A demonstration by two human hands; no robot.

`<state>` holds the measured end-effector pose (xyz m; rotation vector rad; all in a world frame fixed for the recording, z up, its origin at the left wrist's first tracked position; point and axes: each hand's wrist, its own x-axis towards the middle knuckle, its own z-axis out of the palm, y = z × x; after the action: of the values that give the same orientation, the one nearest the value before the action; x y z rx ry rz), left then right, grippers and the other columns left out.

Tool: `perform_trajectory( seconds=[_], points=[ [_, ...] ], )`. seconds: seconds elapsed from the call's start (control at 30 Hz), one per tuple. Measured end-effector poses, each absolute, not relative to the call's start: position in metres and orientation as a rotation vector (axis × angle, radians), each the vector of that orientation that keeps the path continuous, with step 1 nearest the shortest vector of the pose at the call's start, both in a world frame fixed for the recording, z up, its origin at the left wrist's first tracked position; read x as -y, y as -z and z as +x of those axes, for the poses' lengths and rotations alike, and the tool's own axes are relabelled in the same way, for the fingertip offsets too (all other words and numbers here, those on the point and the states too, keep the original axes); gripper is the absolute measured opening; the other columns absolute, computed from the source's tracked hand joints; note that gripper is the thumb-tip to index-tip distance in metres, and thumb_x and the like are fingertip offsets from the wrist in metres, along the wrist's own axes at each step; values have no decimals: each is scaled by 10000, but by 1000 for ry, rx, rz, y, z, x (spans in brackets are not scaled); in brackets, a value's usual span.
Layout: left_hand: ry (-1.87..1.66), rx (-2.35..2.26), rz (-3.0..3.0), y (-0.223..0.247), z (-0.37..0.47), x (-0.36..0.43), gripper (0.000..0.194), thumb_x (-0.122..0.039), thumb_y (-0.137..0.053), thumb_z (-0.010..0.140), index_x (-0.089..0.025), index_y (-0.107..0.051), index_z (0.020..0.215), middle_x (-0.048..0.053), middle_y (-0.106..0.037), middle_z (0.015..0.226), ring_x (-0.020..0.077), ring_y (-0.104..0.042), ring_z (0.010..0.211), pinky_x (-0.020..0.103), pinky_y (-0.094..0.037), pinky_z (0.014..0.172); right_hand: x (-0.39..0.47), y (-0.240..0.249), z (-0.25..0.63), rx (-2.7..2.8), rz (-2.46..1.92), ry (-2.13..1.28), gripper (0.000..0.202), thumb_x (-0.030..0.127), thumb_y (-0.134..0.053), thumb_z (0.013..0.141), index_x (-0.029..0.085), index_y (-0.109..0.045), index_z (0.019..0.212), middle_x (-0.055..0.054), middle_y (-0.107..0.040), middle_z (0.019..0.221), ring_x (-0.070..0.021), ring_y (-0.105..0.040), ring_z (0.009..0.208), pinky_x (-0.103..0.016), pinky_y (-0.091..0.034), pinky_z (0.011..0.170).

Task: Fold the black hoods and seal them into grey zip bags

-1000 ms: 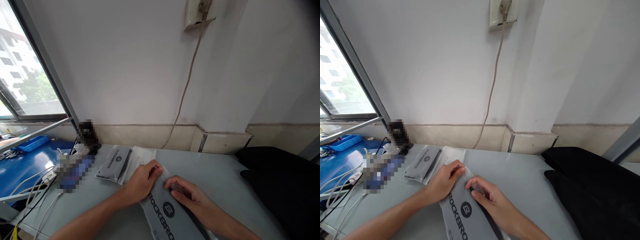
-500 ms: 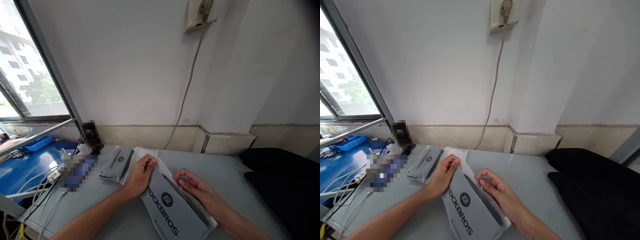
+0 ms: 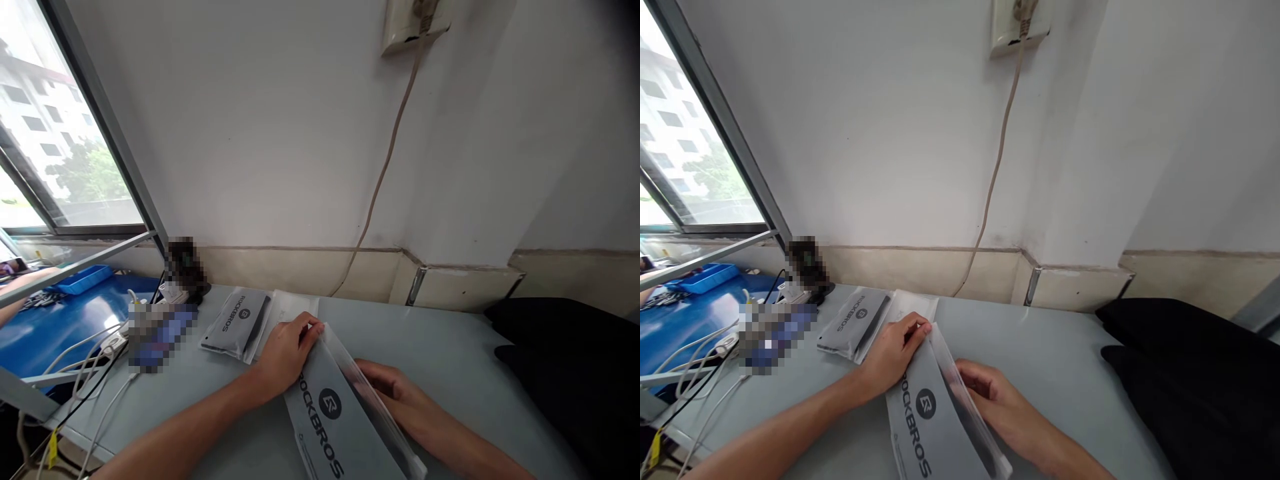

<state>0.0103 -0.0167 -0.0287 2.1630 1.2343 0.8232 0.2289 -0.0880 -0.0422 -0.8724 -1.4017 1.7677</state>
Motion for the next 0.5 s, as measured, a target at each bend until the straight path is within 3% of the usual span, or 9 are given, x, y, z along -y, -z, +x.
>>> perform_trajectory(
  seconds=[0.2, 0.4, 0.5],
  points=[
    [-784, -1284, 2269, 31, 6, 10, 302, -475, -471, 1079, -237, -654, 1054, -9, -630, 727, 197, -571, 689, 310, -355, 678, 88, 31, 230, 1516, -736, -1909, 402, 553, -750, 903, 209, -819, 1099, -61, -782, 1000, -263, -730, 958, -375, -545, 941],
    [-895, -1255, 2045, 24, 21, 31, 253, -485, -593, 1018, -245, -657, 970, -44, -563, 669, 151, -510, 624, 287, -354, 618, 97, 22, 225, 1697, -971, -1799, 306, 433, -847, 798, 218, -821, 1015, -11, -741, 816, -224, -668, 813, -266, -527, 698],
    [-992, -1146, 1870, 27, 28, 40, 273, -506, -599, 1009, -239, -643, 980, -44, -545, 676, 141, -502, 621, 274, -371, 593, 99, 22, 224, 1814, -1048, -1610, 261, 416, -855, 766, 227, -833, 944, -24, -738, 776, -244, -646, 794, -280, -532, 663]
  ],
)
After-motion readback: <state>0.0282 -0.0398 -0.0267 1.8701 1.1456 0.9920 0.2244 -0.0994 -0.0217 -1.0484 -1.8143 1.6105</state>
